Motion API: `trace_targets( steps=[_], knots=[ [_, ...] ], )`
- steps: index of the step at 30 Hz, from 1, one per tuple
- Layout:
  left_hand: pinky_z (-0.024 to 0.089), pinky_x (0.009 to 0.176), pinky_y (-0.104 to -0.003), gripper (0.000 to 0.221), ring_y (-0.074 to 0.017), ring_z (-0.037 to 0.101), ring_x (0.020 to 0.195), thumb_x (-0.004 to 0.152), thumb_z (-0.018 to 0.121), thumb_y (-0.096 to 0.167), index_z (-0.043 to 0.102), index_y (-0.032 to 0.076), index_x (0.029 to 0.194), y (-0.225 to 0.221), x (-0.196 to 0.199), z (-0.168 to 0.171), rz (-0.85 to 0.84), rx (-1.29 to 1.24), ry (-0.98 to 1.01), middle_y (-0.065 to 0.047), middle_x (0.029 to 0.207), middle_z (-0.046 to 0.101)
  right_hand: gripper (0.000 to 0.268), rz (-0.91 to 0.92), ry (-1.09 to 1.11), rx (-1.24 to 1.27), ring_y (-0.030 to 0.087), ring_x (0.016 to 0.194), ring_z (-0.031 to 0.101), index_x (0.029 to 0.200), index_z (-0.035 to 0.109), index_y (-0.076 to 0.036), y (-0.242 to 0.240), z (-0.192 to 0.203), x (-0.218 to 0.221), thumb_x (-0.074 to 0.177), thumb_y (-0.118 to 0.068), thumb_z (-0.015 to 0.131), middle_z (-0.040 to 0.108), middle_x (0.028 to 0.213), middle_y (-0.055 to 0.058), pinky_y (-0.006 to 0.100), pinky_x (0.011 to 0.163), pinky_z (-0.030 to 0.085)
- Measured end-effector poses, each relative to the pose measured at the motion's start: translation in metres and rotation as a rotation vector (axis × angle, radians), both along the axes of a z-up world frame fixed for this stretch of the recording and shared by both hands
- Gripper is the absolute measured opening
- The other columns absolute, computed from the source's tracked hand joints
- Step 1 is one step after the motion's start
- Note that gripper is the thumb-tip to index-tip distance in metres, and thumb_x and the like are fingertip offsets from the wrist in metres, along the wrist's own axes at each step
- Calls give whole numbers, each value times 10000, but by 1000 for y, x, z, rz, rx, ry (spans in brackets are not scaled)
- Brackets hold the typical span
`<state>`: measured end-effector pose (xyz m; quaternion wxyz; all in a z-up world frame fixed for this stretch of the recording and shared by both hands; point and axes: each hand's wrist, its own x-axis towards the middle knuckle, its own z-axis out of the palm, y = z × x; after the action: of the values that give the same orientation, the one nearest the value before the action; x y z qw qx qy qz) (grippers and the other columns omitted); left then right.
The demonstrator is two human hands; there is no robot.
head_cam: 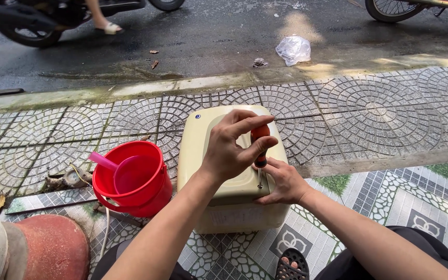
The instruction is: Disassembling a portable water heater by removing the outer casing and disconnecting internal components using hand tools.
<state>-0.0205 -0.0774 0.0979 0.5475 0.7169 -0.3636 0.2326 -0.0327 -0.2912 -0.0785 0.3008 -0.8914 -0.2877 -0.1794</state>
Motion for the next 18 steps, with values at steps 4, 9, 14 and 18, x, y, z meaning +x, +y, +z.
trace_targets(
  steps=[4,9,14,18],
  knots=[
    [657,786,-325,239,-163,708,871,853,818,239,786,230,1090,-5,5,6,28,25,70,-14,904,749,883,-23,1,-33,317,1027,716,1133,670,-195,3,10,-4,409,-592,982,698,1136,39,475,954,580],
    [613,891,-390,289,-226,741,970,842,817,300,778,121,1066,-5,-2,16,82,37,72,-13,783,754,942,-54,59,-68,316,993,724,1213,673,-274,-3,-7,1,378,-580,985,683,1133,9,471,887,605],
    [613,891,-352,239,-161,743,890,851,759,201,788,193,1088,-8,10,5,66,65,88,42,730,736,941,-61,67,-81,325,984,725,1209,673,-260,-1,-1,-1,380,-586,978,675,1129,21,465,874,610],
    [592,939,-358,285,-177,701,1026,827,829,276,780,215,1101,-6,5,3,78,27,33,69,846,712,935,-58,62,-87,332,982,719,1199,673,-266,-4,-6,3,376,-588,976,663,1131,21,461,853,613]
  ],
)
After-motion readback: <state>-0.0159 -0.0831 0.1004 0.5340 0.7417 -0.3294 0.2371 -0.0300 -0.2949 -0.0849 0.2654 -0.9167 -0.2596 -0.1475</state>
